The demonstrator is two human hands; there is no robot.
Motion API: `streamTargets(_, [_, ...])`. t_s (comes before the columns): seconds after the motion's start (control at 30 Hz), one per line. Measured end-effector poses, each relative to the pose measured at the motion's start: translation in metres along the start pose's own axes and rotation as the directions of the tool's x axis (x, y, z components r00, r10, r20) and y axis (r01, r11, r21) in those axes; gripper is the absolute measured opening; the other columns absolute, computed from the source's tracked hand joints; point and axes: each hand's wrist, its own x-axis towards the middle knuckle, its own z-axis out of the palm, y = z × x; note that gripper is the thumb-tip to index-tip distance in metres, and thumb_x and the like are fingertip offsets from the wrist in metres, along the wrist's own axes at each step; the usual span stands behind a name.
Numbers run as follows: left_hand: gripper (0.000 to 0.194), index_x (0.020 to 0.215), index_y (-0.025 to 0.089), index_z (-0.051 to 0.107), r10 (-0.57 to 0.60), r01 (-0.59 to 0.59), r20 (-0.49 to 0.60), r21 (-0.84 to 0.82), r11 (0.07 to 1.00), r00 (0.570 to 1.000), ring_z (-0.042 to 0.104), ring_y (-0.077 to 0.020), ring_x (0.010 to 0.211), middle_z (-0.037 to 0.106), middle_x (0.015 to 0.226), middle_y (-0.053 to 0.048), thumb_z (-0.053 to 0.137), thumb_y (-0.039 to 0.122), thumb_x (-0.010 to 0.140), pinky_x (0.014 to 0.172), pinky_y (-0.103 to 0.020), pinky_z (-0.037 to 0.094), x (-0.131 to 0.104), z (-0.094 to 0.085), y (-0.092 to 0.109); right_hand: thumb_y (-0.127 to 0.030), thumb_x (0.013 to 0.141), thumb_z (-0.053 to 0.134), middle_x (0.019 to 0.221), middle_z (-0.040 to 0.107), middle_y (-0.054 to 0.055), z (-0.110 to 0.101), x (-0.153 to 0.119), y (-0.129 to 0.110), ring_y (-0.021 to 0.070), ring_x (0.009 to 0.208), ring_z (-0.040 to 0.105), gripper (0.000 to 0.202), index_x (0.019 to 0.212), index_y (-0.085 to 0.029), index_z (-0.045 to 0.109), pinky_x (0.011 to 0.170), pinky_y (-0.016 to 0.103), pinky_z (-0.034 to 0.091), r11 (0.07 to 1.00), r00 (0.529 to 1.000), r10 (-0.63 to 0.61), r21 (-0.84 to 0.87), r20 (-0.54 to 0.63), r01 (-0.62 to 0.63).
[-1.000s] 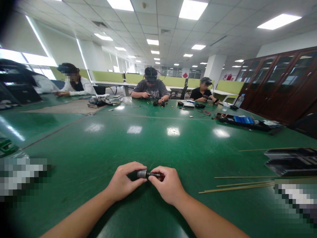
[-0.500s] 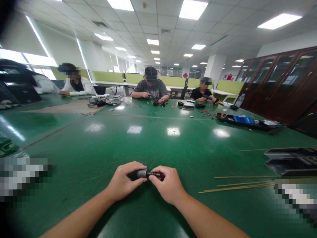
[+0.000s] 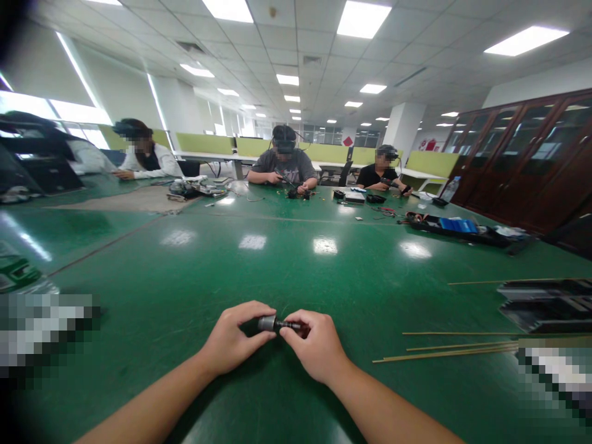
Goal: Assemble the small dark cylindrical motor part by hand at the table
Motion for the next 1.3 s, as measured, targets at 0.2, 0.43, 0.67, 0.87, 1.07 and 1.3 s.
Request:
streamTargets(0.2, [0.031,0.110,0.023,0.069,0.020,-0.020,-0.003,-0.015,1.000,1.000,0.067,-0.0230,0.096,0.071,0.102,-0.008,0.073,0.022,0.080,0.088,-0.038,0.054,0.0005,-0.0012,0.0009,-0.027,0.084,0.066,0.073,0.069,0.000,-0.0003,0.0003,0.0007,0.0153,0.065,0.059,0.012,0.089,-0.020,0.074,0.060,0.024,0.043,1.000,1.000,-0.001,-0.021,-0.011,0.001])
streamTargets(0.43, [0.030,0.109,0.023,0.070,0.012,-0.012,-0.004,-0.014,1.000,1.000,0.067,-0.0223,0.094,0.071,0.101,-0.007,0.074,0.021,0.079,0.088,-0.037,0.054,0.0010,-0.0014,0.0028,-0.026,0.084,0.066,0.074,0.069,0.000,-0.0004,-0.0005,0.0016,0.0151,0.065,0.059,0.011,0.090,-0.021,0.074,0.060,0.024,0.043,1.000,1.000,-0.002,-0.013,-0.007,0.002])
streamTargets(0.67, [0.030,0.109,0.023,0.070,0.012,-0.012,-0.017,-0.011,1.000,1.000,0.067,-0.0227,0.095,0.072,0.101,-0.007,0.074,0.022,0.079,0.087,-0.037,0.054,0.0008,-0.0010,0.0021,-0.027,0.084,0.067,0.073,0.069,0.001,0.0004,-0.0001,0.0030,0.0155,0.065,0.059,0.012,0.090,-0.019,0.074,0.059,0.024,0.043,0.999,1.000,0.000,-0.033,-0.014,0.000])
streamTargets(0.87, [0.032,0.111,0.024,0.069,0.000,0.000,-0.006,-0.020,1.000,1.000,0.066,-0.0222,0.097,0.070,0.104,-0.007,0.073,0.021,0.080,0.089,-0.037,0.053,0.0003,-0.0011,0.0006,-0.026,0.085,0.066,0.073,0.068,0.000,-0.0001,-0.0003,0.0029,0.0149,0.064,0.058,0.011,0.090,-0.020,0.074,0.059,0.024,0.042,1.000,1.000,0.005,-0.018,-0.015,-0.005])
streamTargets(1.07, [0.033,0.111,0.024,0.068,0.002,-0.002,-0.016,-0.024,1.000,1.000,0.065,-0.0220,0.098,0.070,0.104,-0.006,0.073,0.019,0.079,0.090,-0.036,0.052,-0.0004,-0.0013,0.0005,-0.026,0.085,0.066,0.072,0.067,0.000,-0.0003,0.0002,0.0017,0.0147,0.063,0.057,0.011,0.090,-0.020,0.074,0.059,0.024,0.041,1.000,1.000,0.005,-0.020,-0.014,-0.005])
streamTargets(1.3, [0.033,0.111,0.024,0.068,0.000,0.000,-0.012,-0.017,1.000,1.000,0.065,-0.0210,0.098,0.070,0.104,-0.005,0.074,0.019,0.079,0.090,-0.035,0.051,0.0000,-0.0009,0.0012,-0.026,0.085,0.066,0.072,0.067,-0.001,-0.0013,0.0002,0.0013,0.0145,0.063,0.056,0.010,0.090,-0.020,0.074,0.059,0.024,0.040,1.000,1.000,0.000,-0.032,-0.014,0.000])
